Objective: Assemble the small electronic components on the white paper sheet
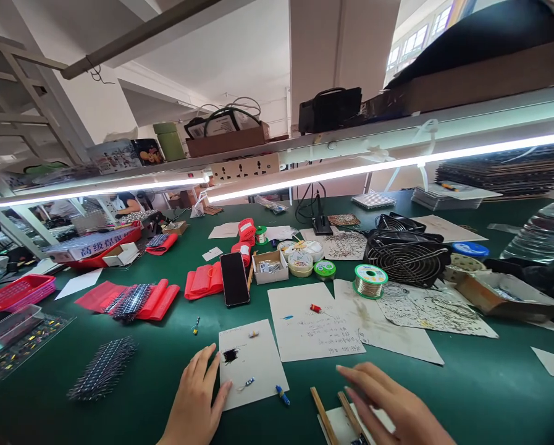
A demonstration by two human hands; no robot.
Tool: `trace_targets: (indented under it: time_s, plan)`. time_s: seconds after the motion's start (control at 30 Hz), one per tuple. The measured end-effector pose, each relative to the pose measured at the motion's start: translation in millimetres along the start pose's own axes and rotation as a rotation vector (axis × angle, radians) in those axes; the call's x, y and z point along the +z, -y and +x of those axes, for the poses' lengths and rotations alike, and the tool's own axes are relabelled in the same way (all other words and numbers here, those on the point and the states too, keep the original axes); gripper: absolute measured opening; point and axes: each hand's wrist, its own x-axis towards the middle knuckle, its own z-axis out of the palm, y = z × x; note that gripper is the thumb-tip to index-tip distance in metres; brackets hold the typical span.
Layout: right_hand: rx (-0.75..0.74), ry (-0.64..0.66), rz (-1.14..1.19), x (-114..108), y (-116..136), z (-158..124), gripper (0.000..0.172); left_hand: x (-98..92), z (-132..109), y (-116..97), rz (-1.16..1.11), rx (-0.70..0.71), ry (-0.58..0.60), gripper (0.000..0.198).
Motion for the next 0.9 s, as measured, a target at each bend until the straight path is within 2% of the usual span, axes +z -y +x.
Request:
trace_targets:
  time_s: [0.03, 0.07, 0.13, 0.2, 0.3, 0.4, 0.5, 0.6, 0.9]
  plan:
    - [-0.039, 0.080, -0.076, 5.6, 19.8, 12.8, 0.041, 3.0, -1.2, -0.7, 0.004, 0.004, -0.007, 0.055]
    - [-0.075, 0.218, -0.133, 12.0, 40.3, 26.6, 0.044, 6.3, -2.1, -1.6, 0.004, 0.010, -0.015, 0.054]
    - [-0.053, 0.470, -0.238, 27.8, 78.2, 54.7, 0.045, 13.7, -3.3, -3.2, -0.004, 0.023, -0.040, 0.052]
    - [-0.027, 0.595, -0.314, 46.9, 106.5, 79.8, 0.042, 21.8, -4.2, -3.6, -0.019, 0.033, -0.074, 0.049]
    - [-0.095, 0.649, -0.410, 76.1, 126.5, 106.5, 0.044, 33.7, -5.4, -1.6, -0.046, 0.050, -0.125, 0.046]
    - [-0.069, 0.661, -0.467, 98.6, 130.1, 120.0, 0.053, 43.3, -6.5, 1.7, -0.071, 0.083, -0.153, 0.046]
    - [-0.057, 0.657, -0.477, 112.2, 129.2, 122.9, 0.055, 49.4, -7.1, 3.2, -0.101, 0.118, -0.161, 0.045]
    - [-0.075, 0.654, -0.473, 117.7, 126.9, 121.2, 0.058, 51.8, -7.3, 2.5, -0.126, 0.126, -0.156, 0.045]
    - [-0.087, 0.607, -0.537, 117.6, 123.0, 129.2, 0.052, 53.0, -8.2, 0.7, -0.096, 0.058, -0.130, 0.054]
